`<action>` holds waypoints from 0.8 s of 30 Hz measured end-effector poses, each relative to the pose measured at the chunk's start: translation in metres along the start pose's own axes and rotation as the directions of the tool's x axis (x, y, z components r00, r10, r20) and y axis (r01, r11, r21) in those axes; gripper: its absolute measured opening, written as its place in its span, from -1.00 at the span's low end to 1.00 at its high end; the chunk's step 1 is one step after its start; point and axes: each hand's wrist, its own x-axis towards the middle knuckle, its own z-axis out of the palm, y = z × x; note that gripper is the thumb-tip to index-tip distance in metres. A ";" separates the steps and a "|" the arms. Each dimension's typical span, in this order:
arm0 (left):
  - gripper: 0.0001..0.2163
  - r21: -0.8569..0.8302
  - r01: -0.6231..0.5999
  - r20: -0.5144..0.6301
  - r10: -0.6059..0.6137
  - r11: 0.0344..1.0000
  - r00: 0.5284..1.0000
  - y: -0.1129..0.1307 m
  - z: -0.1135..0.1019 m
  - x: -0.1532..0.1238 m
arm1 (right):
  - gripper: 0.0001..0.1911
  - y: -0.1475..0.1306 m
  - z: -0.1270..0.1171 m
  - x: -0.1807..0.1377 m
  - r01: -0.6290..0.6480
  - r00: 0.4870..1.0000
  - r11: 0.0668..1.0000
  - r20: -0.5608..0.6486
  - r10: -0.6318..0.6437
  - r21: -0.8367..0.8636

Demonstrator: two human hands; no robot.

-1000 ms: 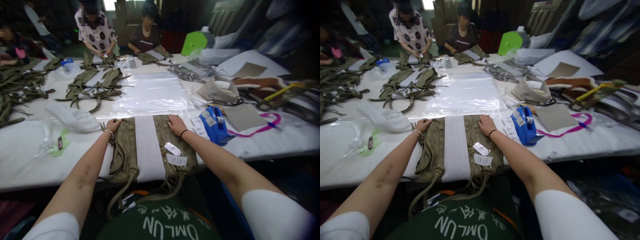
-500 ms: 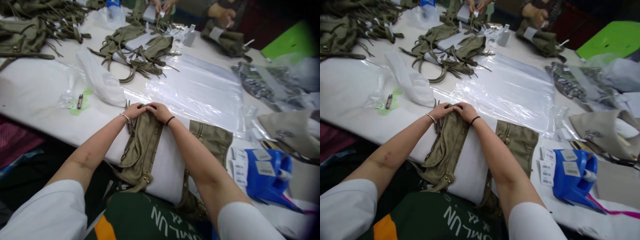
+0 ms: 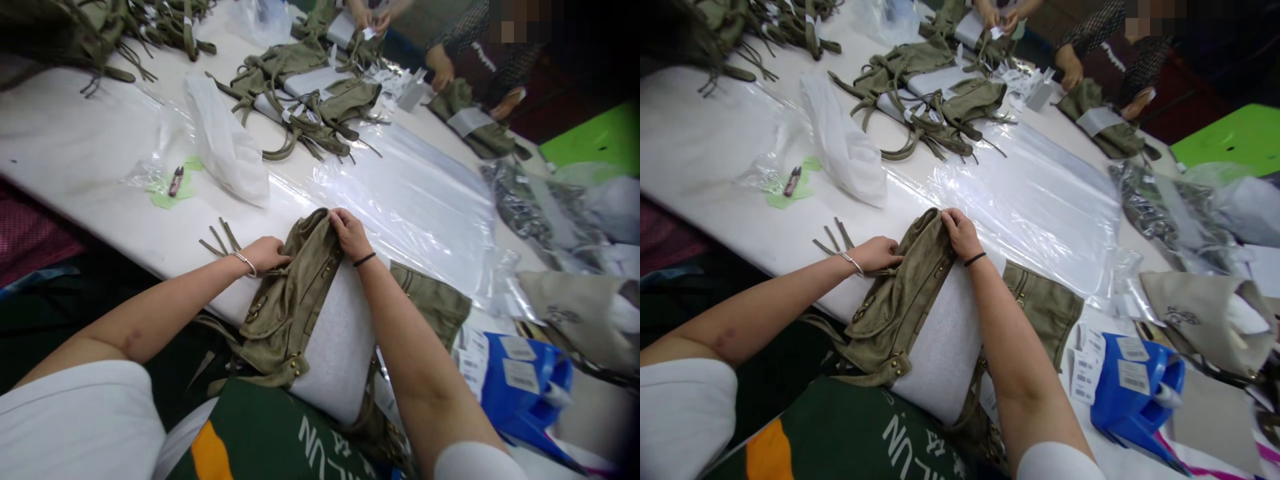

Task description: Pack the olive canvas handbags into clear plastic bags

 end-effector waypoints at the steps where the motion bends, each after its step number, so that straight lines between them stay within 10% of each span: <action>1: -0.66 0.024 -0.016 0.008 0.016 1.000 1.000 0.000 0.001 0.000 | -0.50 0.001 0.001 0.001 -0.009 1.000 1.000 0.002 0.009 -0.015; 7: -0.68 0.177 0.022 -0.236 0.021 0.984 0.971 0.006 0.008 -0.018 | -0.51 0.004 0.007 0.001 0.034 0.998 0.991 -0.048 -0.040 -0.133; 11: -0.72 0.070 -0.207 -0.395 0.218 0.976 0.893 0.023 0.006 -0.005 | -0.49 0.009 0.005 -0.006 0.042 0.995 0.999 -0.085 -0.044 -0.032; 20: -0.55 0.147 -0.287 -0.186 0.312 0.946 0.932 0.048 0.042 0.020 | -0.53 0.015 0.013 -0.013 0.039 0.994 0.999 -0.107 -0.036 0.031; 24: -0.66 0.190 -0.375 -0.429 0.420 0.907 0.799 0.036 0.053 0.021 | -0.54 0.013 0.012 -0.016 0.044 0.992 0.999 -0.122 -0.044 0.001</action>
